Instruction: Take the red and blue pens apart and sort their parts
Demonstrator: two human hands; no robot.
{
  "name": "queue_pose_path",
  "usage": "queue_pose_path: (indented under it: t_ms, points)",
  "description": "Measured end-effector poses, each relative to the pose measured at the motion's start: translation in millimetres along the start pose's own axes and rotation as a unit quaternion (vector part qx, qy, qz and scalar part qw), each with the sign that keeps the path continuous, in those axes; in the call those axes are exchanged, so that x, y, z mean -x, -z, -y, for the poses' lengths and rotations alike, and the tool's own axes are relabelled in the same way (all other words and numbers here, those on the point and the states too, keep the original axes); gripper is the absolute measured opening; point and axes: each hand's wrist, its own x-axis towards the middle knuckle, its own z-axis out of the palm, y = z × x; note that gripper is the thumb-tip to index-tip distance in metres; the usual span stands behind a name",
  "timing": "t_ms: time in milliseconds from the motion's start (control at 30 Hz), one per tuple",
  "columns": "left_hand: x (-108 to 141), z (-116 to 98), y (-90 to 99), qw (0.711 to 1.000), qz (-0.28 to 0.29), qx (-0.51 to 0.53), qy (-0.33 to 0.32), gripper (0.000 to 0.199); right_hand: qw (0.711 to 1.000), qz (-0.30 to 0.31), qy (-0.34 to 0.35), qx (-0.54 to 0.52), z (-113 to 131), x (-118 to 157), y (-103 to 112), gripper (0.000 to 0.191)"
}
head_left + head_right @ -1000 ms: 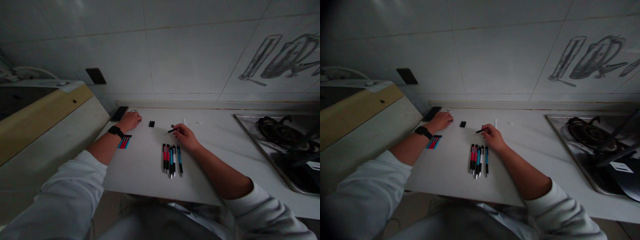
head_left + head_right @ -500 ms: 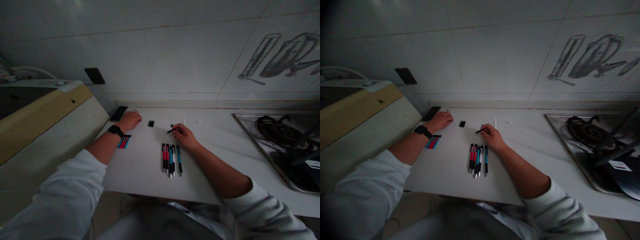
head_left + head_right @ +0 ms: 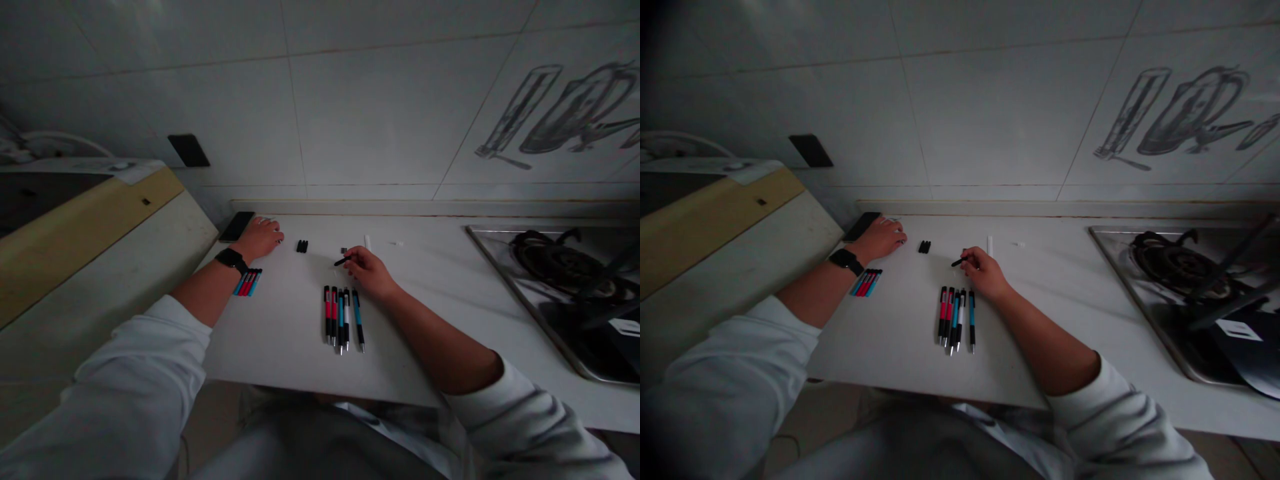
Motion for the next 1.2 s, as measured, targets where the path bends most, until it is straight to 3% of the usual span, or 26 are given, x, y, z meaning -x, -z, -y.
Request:
queue_pose_path:
  t_ms: [667, 833, 967, 1100, 1200]
  points:
    - [1, 3, -2.5, 1.000, 0.004, 0.029, 0.001, 0.024, 1.000, 0.007, 0.004, 0.001, -3, -1, 1, 0.023]
    - [3, 2, 13.5, 0.999, -0.009, 0.045, 0.012, 0.030, 1.000, -0.010, -0.002, 0.005, 0, -1, 1, 0.025]
    - [-2, -28, 44.2, 0.992, -0.059, 0.112, -0.010, 0.037, 0.996, -0.009, -0.037, -0.080, 8, -2, -1, 0.027]
    - [-12, -86, 73.8, 0.962, -0.087, 0.228, -0.123, 0.054, 0.989, 0.012, -0.057, -0.137, 15, -2, -2, 0.032]
    - [-19, -123, 84.7, 0.938, -0.096, 0.281, -0.179, 0.062, 0.988, 0.012, -0.044, -0.146, 17, -1, -1, 0.041]
